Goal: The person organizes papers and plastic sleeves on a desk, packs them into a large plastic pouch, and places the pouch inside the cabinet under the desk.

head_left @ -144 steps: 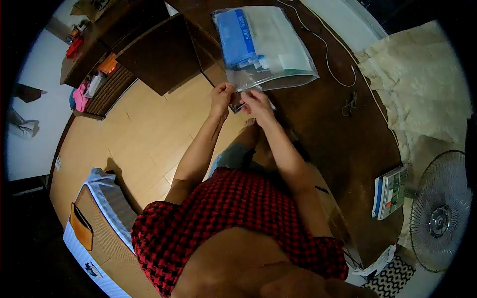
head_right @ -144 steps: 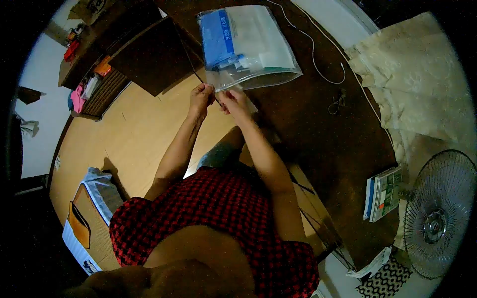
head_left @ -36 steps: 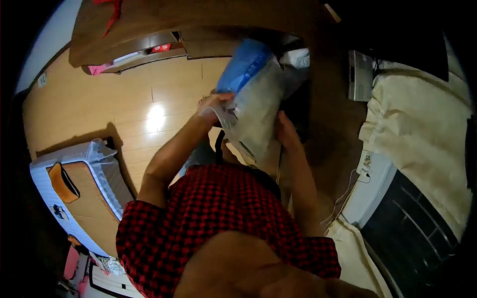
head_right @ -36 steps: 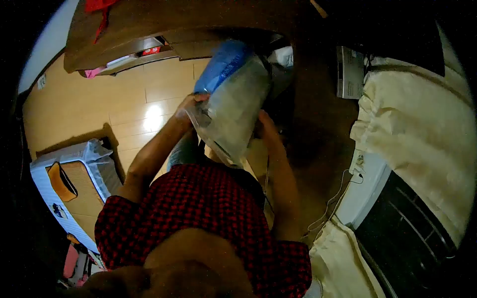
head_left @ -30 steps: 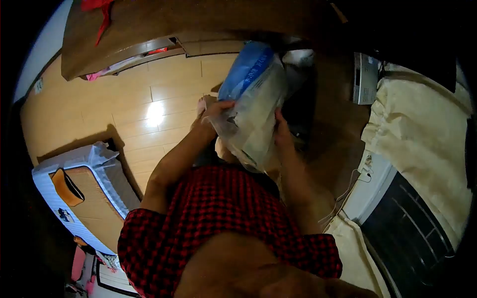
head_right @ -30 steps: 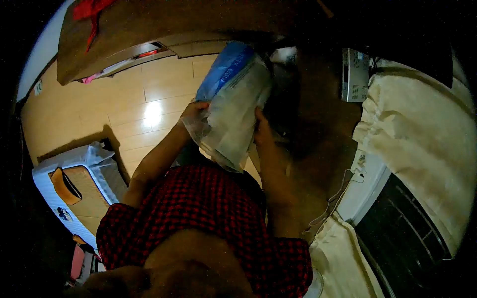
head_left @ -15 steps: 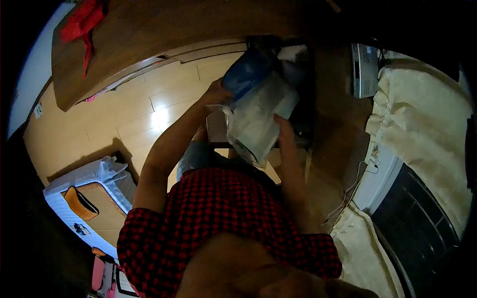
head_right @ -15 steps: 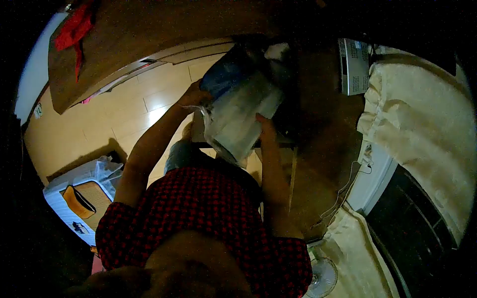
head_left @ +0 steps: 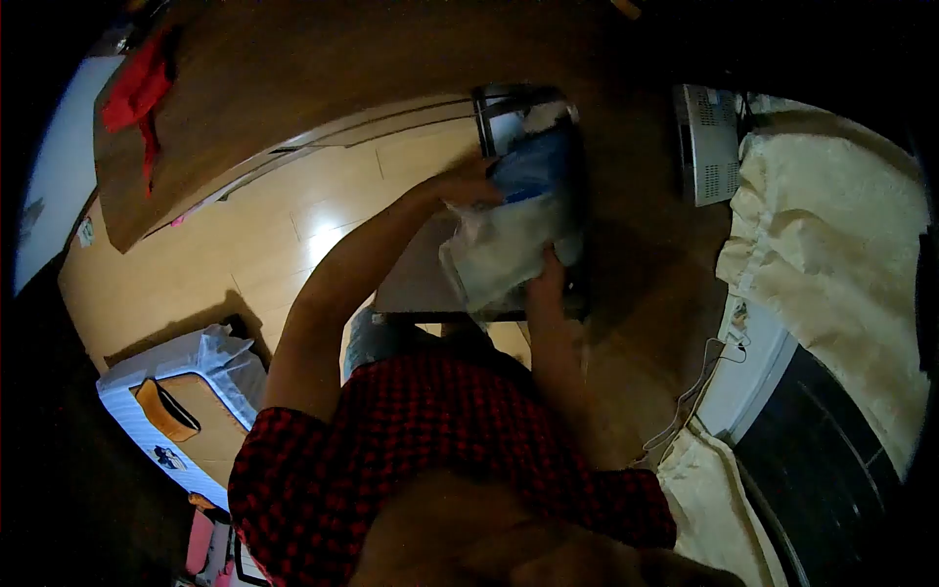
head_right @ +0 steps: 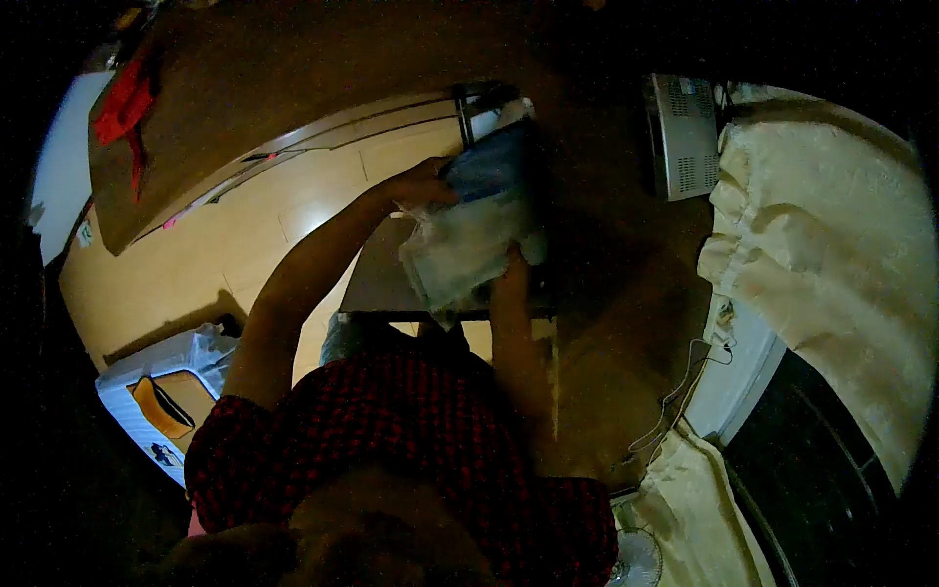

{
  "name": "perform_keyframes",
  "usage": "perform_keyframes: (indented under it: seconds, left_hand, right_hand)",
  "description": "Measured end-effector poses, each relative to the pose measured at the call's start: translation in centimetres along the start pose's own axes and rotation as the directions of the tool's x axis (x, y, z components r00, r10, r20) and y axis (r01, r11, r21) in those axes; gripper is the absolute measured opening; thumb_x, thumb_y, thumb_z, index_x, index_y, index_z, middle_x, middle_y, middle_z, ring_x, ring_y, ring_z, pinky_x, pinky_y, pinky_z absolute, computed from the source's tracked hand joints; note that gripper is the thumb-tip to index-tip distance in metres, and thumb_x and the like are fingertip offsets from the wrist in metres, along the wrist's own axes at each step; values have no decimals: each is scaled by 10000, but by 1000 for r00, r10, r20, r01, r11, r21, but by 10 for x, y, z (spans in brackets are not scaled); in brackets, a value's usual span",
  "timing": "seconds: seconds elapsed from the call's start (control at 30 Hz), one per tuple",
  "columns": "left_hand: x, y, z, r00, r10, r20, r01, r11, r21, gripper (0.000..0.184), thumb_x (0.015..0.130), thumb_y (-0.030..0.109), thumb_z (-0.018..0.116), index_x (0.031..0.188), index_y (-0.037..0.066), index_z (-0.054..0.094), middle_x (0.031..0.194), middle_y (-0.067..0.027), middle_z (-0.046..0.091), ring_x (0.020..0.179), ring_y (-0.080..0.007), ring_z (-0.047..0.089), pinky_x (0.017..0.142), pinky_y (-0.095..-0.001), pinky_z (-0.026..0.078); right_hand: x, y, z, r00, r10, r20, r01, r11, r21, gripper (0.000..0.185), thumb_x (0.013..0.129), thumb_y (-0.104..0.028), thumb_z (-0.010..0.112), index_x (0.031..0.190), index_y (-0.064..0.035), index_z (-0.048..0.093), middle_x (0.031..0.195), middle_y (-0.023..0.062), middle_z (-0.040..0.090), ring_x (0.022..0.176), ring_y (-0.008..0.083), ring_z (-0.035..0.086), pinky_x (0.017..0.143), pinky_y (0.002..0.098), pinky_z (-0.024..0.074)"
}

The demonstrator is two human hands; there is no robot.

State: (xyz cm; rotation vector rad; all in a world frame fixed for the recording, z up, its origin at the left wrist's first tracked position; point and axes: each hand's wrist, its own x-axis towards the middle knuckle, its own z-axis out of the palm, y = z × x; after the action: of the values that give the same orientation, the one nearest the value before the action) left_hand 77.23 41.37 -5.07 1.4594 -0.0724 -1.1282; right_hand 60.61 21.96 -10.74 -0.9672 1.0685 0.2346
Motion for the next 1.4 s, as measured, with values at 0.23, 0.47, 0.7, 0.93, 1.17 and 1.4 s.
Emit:
perform_keyframes:
  seconds: [0.23,0.47,0.7,0.93,1.17,1.4]
  left_hand:
    - [91,-19,14,971,139,-194,-147,989,-29,453,638,76,619,1078,20,525,787,-55,587,611,-119,525,546,-252,444]
    - [122,-7,51,870,-12,-492,-266,830,-490,300,712,9,560,1012,26,559,853,-45,596,731,-148,554,648,-266,454]
    - [174,-7,88,792,-92,-603,-336,759,-557,308,694,28,587,1001,27,565,836,-62,598,718,-163,569,617,-276,460]
    - [182,-20,110,747,13,-665,-323,881,-345,310,696,35,589,1005,28,562,839,-68,600,722,-175,573,619,-280,463]
    - [197,-17,115,736,98,-669,-308,930,-202,313,698,42,592,1009,28,558,842,-75,601,726,-187,578,621,-285,466]
    - [180,-22,123,736,177,-653,-262,964,-35,315,700,49,594,1012,29,555,846,-81,603,730,-199,582,623,-290,468]
  right_hand:
    - [53,-16,6,999,-13,52,13,1000,7,382,788,-110,558,1145,-30,447,1029,68,532,925,218,504,831,313,401]
    - [57,-24,-6,998,-13,68,19,997,-81,373,795,-111,551,1145,-34,448,1029,66,533,923,211,505,829,309,401]
    - [5,-13,-33,990,36,135,18,923,-384,364,802,-112,545,1146,-39,449,1029,64,535,921,204,506,827,306,402]
    - [-42,-5,-40,943,134,303,106,745,-658,356,809,-113,538,1146,-43,450,1028,61,537,918,198,507,825,303,402]
    - [-79,-35,-21,870,214,444,248,589,-769,334,821,-108,519,1143,-49,453,1031,67,538,911,185,511,819,301,405]
    - [-87,-69,-37,778,-26,628,572,443,-690,330,803,-61,502,1130,-37,460,1038,130,527,922,236,512,824,309,410]
